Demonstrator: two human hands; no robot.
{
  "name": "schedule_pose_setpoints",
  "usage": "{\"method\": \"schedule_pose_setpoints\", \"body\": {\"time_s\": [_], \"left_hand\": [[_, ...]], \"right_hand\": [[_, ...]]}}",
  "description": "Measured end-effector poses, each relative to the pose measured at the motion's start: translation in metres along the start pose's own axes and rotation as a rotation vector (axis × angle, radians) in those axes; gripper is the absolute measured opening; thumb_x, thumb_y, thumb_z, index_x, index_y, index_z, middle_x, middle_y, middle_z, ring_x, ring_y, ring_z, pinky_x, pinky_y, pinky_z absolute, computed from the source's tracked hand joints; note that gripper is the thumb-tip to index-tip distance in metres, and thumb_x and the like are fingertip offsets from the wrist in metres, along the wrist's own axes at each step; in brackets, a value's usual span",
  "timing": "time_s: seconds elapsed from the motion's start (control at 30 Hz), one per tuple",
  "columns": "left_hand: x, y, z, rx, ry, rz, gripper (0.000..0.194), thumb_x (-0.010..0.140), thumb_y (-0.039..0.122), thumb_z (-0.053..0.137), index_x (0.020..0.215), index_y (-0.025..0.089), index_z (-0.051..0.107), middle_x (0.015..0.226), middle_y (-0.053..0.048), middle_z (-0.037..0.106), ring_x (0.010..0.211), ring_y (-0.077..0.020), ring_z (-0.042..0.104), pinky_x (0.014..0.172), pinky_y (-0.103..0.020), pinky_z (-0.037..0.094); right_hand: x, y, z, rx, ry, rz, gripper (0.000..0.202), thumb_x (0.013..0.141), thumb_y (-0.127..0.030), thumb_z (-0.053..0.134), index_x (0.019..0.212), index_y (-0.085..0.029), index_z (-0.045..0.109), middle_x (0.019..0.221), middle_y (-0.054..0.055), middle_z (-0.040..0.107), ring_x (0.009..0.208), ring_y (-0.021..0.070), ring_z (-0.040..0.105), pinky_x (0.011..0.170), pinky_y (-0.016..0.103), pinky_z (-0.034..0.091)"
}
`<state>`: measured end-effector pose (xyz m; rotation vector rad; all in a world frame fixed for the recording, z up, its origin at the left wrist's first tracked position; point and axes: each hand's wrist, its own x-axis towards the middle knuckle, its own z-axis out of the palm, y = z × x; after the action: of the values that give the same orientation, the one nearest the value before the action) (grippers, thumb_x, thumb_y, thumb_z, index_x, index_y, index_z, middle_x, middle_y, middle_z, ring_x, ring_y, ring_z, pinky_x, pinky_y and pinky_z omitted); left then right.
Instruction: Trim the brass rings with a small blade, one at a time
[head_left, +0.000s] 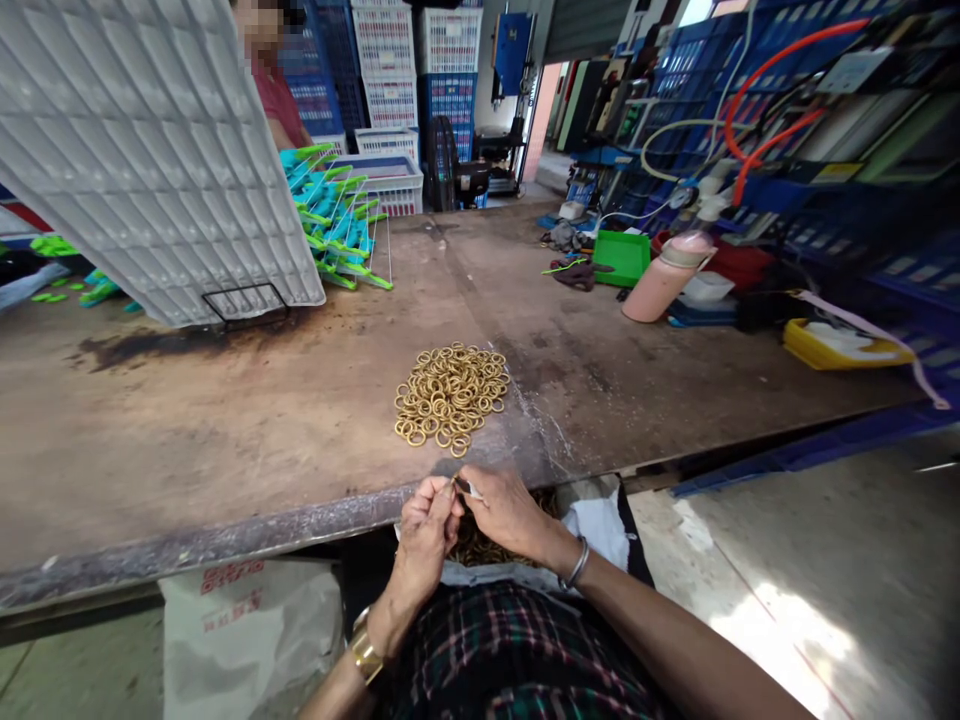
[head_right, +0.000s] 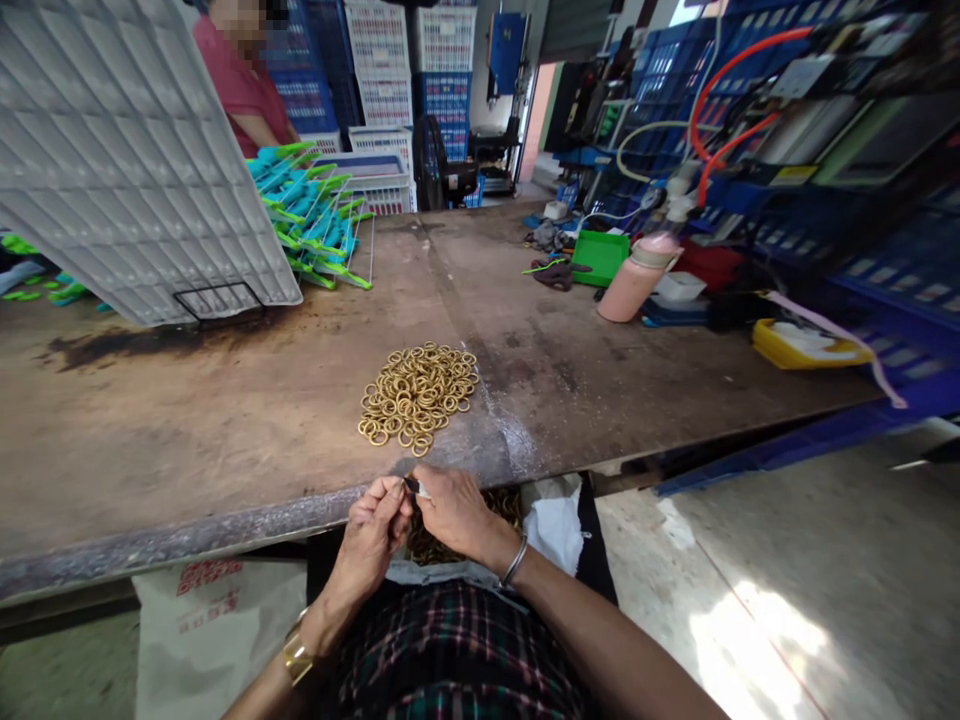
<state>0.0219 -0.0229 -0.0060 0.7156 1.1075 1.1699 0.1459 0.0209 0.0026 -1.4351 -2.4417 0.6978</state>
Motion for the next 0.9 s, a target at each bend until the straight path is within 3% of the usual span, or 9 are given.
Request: {"method": "schedule_pose_setpoints", "body": {"time_s": [0.47,0.67,0.8,0.9], "left_hand": [[-0.001,0.002,0.000,0.105,0.038,0.037,0.036,0.073,0.051,0.054,0.062,0.018,0.043,0.042,0.010,0.030,0.037,-0.0045,0.022,0.038,-0.018,0.018],[-0.008,0.003,-0.001,0.158,-0.018,0.076,0.033,0.078,0.046,0.052,0.063,0.018,0.043,0.043,0.009,0.032,0.038,-0.0046,0.024,0.039,-0.019,0.019],[-0.013,0.006,0.001,0.063,-0.099,0.070,0.027,0.081,0.041,0.049,0.068,0.018,0.043,0.047,0.008,0.037,0.039,-0.0046,0.025,0.039,-0.018,0.020],[-0.010,0.005,0.000,-0.013,-0.078,0.027,0.026,0.082,0.041,0.049,0.069,0.018,0.044,0.046,0.009,0.035,0.038,-0.0044,0.024,0.038,-0.018,0.018]], "right_hand": [[-0.002,-0.008,-0.003,-0.151,-0.074,0.035,0.021,0.082,-0.014,0.036,0.094,-0.016,0.054,0.079,0.006,0.064,0.072,0.0156,0.056,0.059,0.025,0.027],[0.004,-0.002,-0.003,-0.194,-0.114,0.057,0.024,0.081,-0.013,0.036,0.098,-0.016,0.053,0.079,0.007,0.065,0.070,0.0167,0.058,0.058,0.026,0.028],[0.012,0.007,-0.006,-0.215,-0.026,0.097,0.027,0.078,-0.009,0.038,0.101,-0.015,0.051,0.078,0.007,0.065,0.069,0.0167,0.058,0.058,0.026,0.029],[0.014,0.010,-0.006,-0.159,0.082,0.099,0.025,0.078,-0.009,0.040,0.101,-0.015,0.050,0.080,0.006,0.065,0.070,0.0159,0.058,0.059,0.025,0.030]]}}
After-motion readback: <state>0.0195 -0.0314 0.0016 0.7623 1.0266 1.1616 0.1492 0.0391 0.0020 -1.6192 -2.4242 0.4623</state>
